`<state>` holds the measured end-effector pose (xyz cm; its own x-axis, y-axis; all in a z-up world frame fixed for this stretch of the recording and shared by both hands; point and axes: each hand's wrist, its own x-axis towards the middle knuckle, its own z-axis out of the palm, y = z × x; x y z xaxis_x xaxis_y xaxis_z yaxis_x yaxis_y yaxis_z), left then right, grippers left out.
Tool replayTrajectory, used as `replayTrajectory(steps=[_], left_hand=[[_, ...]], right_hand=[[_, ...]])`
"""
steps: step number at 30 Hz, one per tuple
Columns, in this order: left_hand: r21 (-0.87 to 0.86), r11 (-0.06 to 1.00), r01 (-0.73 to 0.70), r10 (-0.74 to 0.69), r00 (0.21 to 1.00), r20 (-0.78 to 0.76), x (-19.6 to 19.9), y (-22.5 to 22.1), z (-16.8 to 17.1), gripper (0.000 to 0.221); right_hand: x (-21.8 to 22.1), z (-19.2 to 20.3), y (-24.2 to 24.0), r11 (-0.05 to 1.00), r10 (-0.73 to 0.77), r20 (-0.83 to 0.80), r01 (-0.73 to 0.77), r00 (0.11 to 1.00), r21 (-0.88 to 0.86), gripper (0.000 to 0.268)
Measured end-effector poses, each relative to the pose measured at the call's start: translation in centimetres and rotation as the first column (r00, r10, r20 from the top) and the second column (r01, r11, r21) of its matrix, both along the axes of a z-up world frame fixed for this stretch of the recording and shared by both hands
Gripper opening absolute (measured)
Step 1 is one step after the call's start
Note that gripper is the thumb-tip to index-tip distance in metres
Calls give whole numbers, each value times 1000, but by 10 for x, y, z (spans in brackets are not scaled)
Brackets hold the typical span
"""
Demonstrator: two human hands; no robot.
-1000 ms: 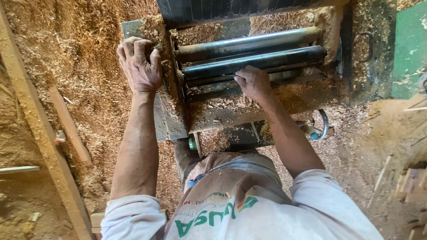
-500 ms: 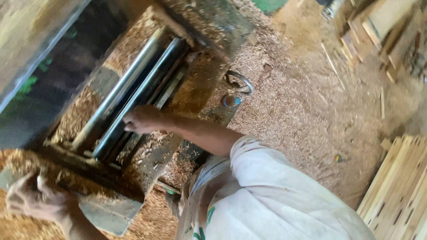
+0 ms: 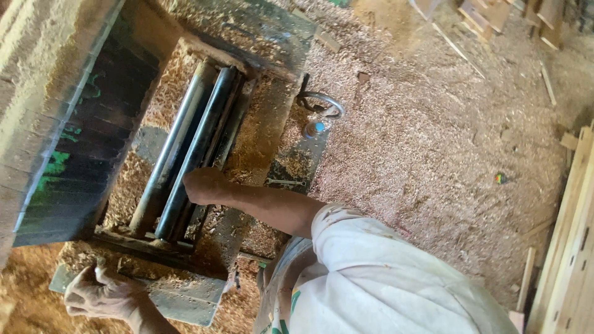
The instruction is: Adjusting and tightening bolts on a woodworking planer machine using a wrench
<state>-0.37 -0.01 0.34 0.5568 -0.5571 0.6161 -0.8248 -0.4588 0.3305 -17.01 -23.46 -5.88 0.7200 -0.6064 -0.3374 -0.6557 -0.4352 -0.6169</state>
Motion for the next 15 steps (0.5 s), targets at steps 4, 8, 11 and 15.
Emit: replayTrajectory(steps=[4, 8, 11, 15], left_hand=[[2, 998, -55, 55, 997, -51, 0, 3, 0, 32], [146, 969, -201, 211, 975, -61, 10, 9, -14, 42], [227, 937, -266, 304, 940, -153, 19, 7, -23, 34], [351, 878, -326, 403, 898, -174, 21, 7, -22, 44]], right_hand=[[0, 32, 5, 984, -90, -109, 105, 990, 142, 17], [3, 44, 10, 970, -152, -164, 179, 975, 165, 20], [1, 66, 20, 960, -196, -198, 229, 960, 161, 33], [18, 50, 67, 972, -193, -147, 210, 970, 107, 19]])
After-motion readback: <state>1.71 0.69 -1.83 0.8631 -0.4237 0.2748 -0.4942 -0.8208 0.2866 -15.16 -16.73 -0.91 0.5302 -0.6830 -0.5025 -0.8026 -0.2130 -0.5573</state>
